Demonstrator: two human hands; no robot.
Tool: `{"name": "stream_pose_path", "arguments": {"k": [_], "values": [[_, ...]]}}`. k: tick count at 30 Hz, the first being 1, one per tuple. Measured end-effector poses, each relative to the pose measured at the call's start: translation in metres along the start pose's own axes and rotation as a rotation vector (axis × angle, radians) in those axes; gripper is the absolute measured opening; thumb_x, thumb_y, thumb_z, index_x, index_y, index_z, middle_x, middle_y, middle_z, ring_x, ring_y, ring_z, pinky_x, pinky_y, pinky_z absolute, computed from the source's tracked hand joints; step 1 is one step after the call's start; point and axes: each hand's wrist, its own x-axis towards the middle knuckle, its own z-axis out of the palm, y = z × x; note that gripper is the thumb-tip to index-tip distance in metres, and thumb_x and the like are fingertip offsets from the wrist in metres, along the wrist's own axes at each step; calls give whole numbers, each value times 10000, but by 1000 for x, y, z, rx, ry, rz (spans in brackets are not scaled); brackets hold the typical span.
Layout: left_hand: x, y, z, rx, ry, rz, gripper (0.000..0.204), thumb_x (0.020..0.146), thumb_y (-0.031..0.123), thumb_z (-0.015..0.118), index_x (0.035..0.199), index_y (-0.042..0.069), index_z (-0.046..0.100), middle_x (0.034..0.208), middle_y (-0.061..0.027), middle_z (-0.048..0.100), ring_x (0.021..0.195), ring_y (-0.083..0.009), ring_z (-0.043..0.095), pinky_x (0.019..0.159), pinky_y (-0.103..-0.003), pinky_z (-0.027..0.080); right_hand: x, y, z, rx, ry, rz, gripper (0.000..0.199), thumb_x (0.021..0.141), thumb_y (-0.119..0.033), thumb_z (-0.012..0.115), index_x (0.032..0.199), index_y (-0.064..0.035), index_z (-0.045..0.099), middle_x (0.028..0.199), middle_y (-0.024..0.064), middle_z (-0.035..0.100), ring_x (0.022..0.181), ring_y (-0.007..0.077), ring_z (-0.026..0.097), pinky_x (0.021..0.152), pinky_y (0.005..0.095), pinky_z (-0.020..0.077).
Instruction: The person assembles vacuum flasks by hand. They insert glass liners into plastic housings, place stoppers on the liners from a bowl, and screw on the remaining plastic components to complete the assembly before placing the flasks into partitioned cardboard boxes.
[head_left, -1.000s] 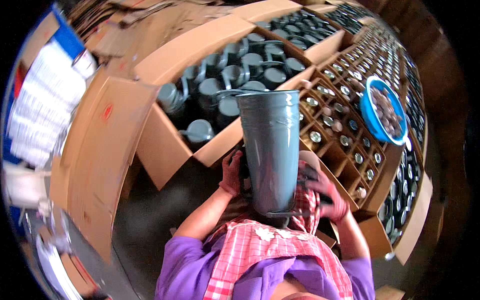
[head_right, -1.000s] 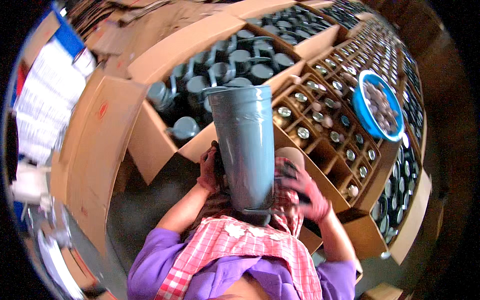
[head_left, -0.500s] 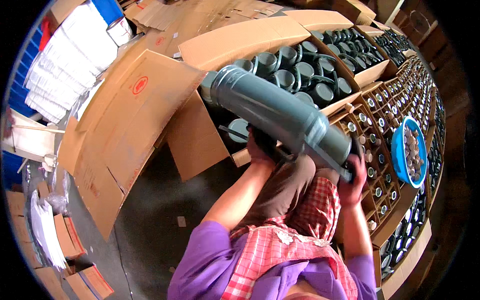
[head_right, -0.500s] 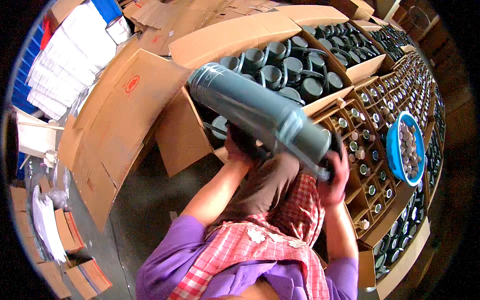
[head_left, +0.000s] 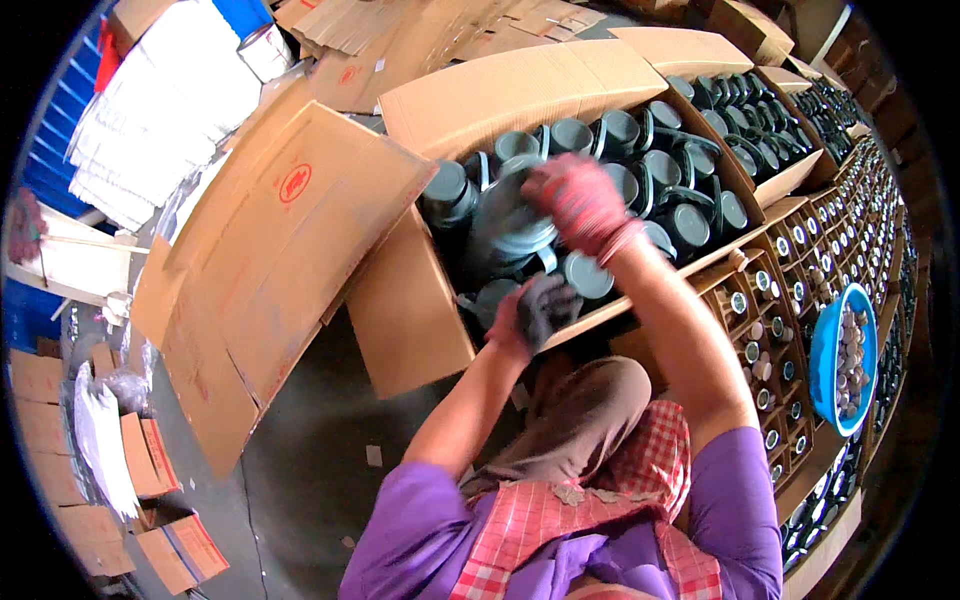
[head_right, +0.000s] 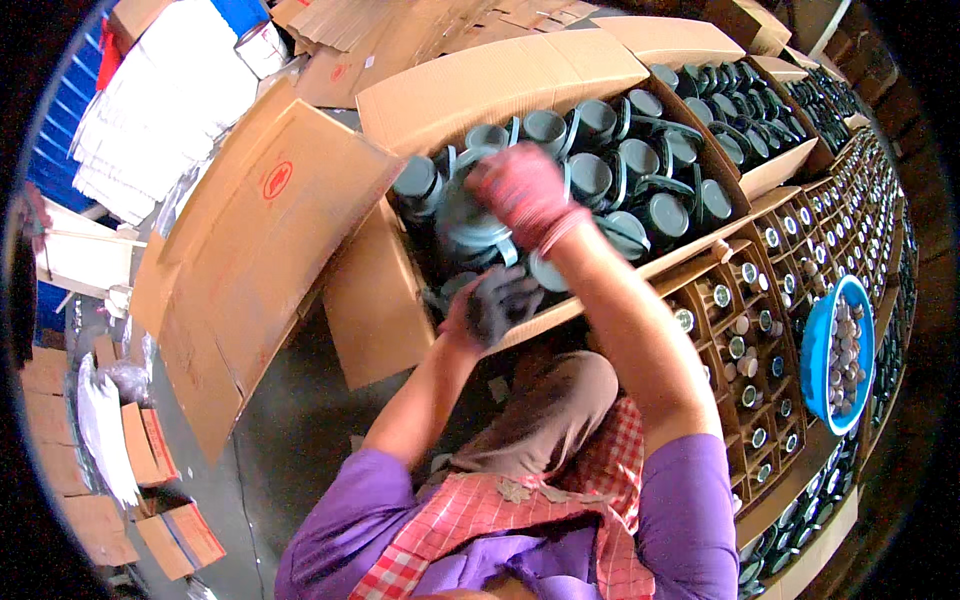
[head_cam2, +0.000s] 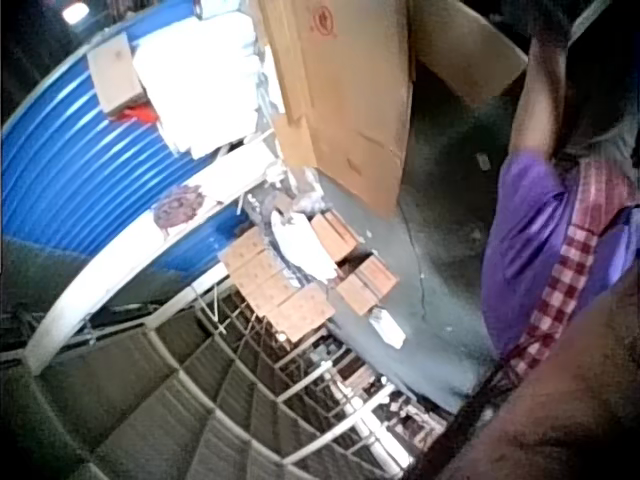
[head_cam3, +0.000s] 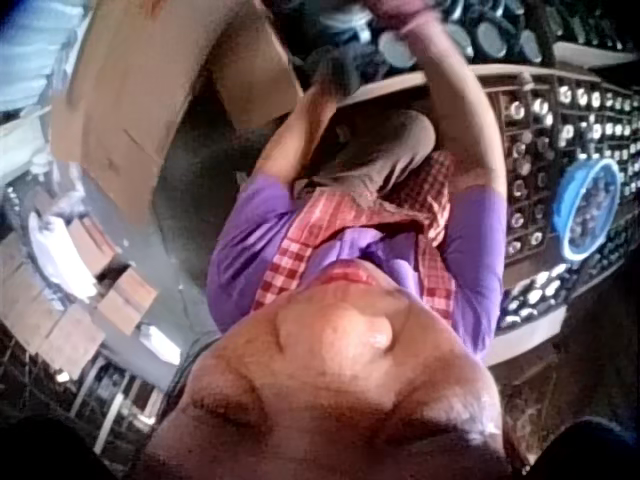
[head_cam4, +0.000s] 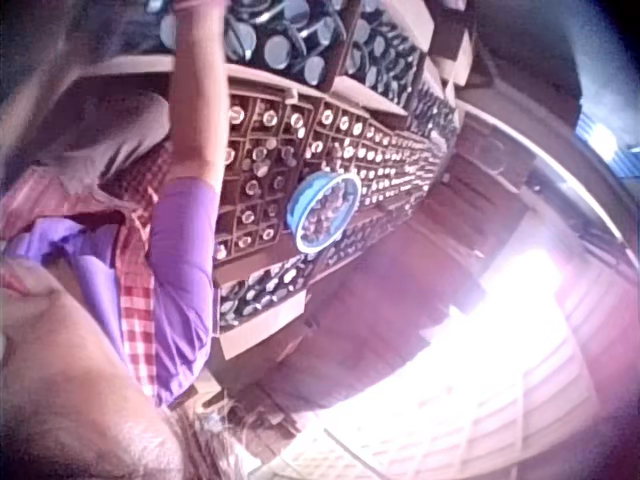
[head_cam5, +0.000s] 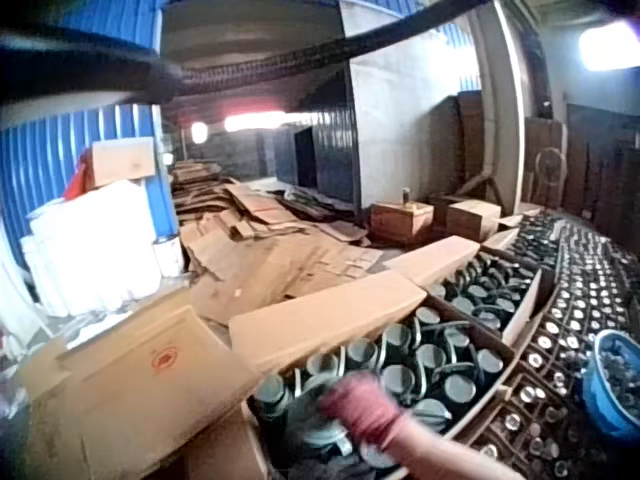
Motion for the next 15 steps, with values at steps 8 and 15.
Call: {"name": "stream_pose_path", "arguments": {"k": [8,15], "values": [[3,118,50,909,386,1188,278,778,82,615,1045,10,588,994,-92,626,887,-195,591,802,-294,462,-42,-37,138,107,-60,24,193,693,-152,579,869,-147,656,1191,90,538,1163,296,443,1016,498,300],[106,130,40,2357,1198,460,724,737,406,660,1304,64,367,1350,-141,385,1268,-335,340,976,-475,370,-74,-47,93,498,-42,88,327,742,-248,619,1049,-138,603,1166,107,529,1144,302,457,973,457,356]]}}
